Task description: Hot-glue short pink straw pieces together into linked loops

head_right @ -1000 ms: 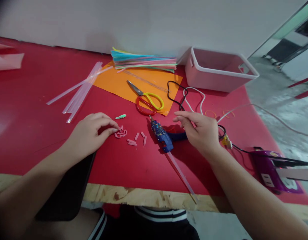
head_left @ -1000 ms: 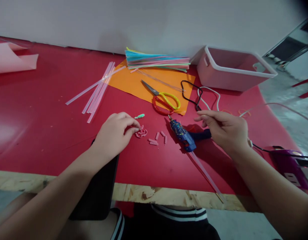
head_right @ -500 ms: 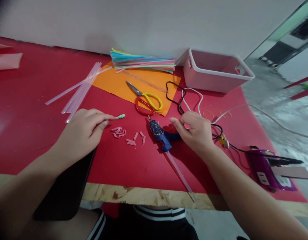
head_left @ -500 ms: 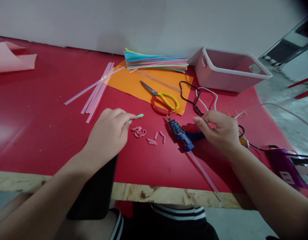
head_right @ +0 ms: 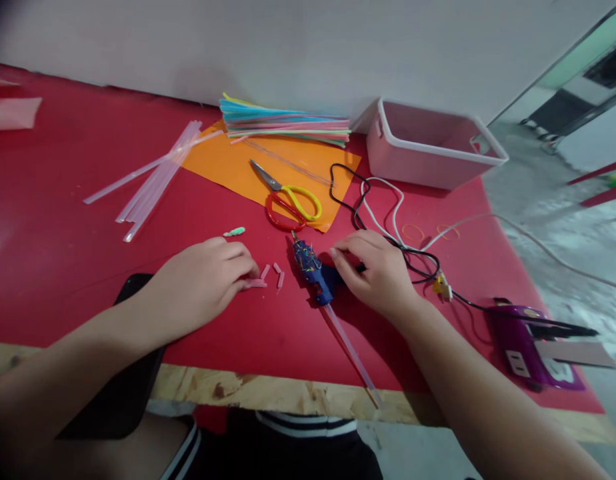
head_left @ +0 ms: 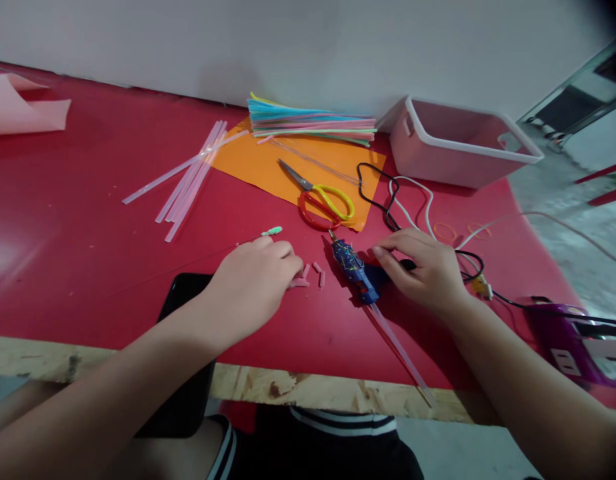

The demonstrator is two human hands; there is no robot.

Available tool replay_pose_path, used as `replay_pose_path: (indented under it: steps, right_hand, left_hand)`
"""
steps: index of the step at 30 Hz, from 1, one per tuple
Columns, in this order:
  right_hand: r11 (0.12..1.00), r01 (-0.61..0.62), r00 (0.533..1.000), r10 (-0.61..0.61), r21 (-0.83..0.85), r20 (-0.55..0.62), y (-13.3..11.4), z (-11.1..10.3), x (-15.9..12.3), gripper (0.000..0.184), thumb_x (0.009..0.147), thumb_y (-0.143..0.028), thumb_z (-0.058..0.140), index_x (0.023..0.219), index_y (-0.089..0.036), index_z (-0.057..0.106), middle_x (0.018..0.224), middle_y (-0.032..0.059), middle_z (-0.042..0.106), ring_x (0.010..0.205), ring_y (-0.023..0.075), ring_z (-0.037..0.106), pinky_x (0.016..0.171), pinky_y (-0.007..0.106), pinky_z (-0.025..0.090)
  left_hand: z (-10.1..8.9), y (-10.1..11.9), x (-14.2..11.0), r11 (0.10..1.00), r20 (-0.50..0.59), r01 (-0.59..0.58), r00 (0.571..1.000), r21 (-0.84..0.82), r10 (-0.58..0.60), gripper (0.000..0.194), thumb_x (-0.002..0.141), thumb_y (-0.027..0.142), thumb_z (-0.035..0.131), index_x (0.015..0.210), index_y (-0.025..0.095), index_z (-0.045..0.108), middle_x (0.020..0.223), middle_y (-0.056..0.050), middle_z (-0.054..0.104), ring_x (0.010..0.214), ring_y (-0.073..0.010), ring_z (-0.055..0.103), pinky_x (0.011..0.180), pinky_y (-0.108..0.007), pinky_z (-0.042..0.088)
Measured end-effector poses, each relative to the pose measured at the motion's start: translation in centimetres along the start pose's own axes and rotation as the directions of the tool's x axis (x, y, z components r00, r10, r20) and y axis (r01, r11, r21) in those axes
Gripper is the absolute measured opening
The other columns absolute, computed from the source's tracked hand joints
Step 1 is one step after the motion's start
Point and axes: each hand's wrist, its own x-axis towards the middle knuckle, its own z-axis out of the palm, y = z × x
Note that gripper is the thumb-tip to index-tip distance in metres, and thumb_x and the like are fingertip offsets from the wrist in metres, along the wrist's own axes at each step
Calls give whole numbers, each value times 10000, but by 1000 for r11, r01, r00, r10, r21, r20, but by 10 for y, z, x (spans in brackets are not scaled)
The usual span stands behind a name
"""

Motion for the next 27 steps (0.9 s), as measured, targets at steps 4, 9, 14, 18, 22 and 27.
replay_pose_path:
  steps: [4,9,14,18,22,27]
  right_hand:
    - [999,-47,998,46,17,38,-3,-1,0,153,959,-281,574,858,-214,667,812,60,718,776,203,658,746,346,524]
    - [991,-91,949,54,103,311,0,-12,4,247,1014,-321,462,1081,-219,677,1030,94,714,952,225,666,877,392,541]
    - [978,4,865,-109,209,491,7,-26,6,395,853,-245,625,1246,-215,621,1215,119,664,1103,268,637,965,450,544]
    - [984,27,842,-117,176,527,6,-27,6,637,636,-62,595,1258,-196,594,1229,122,636,1115,271,627,985,446,539]
    - [997,34,863,-64,70,501,3,-19,5,528,648,-32,531,1145,-191,607,1095,107,674,1022,258,651,909,412,546]
    - [999,44,935,-52,31,351,0,-12,5,413,702,-108,553,1101,-214,559,1023,86,700,894,235,667,777,352,535]
  left_hand:
    - [-2,2,-1,999,15,1,1000,47,-2,236,940,62,473,881,158,681,1011,-114,664,939,-299,614,840,-448,501]
    - [-2,9,-5,999,-4,22,1000,36,-22,208,913,28,463,894,153,628,927,-109,665,857,-283,604,759,-412,483]
    - [6,12,-9,983,-44,49,997,-179,-57,172,1010,160,461,984,177,630,938,-75,692,894,-253,640,825,-388,514]
    - [12,14,-13,971,-81,44,995,-237,-65,210,1005,150,451,1072,186,647,987,-87,704,945,-243,659,920,-405,516]
    - [8,18,-13,961,-73,74,993,-268,-97,244,991,111,413,973,186,645,985,-88,677,922,-237,639,861,-388,521]
    - [6,20,-11,888,-95,116,980,-445,-175,194,969,142,444,888,190,614,907,-70,689,864,-231,630,798,-385,498]
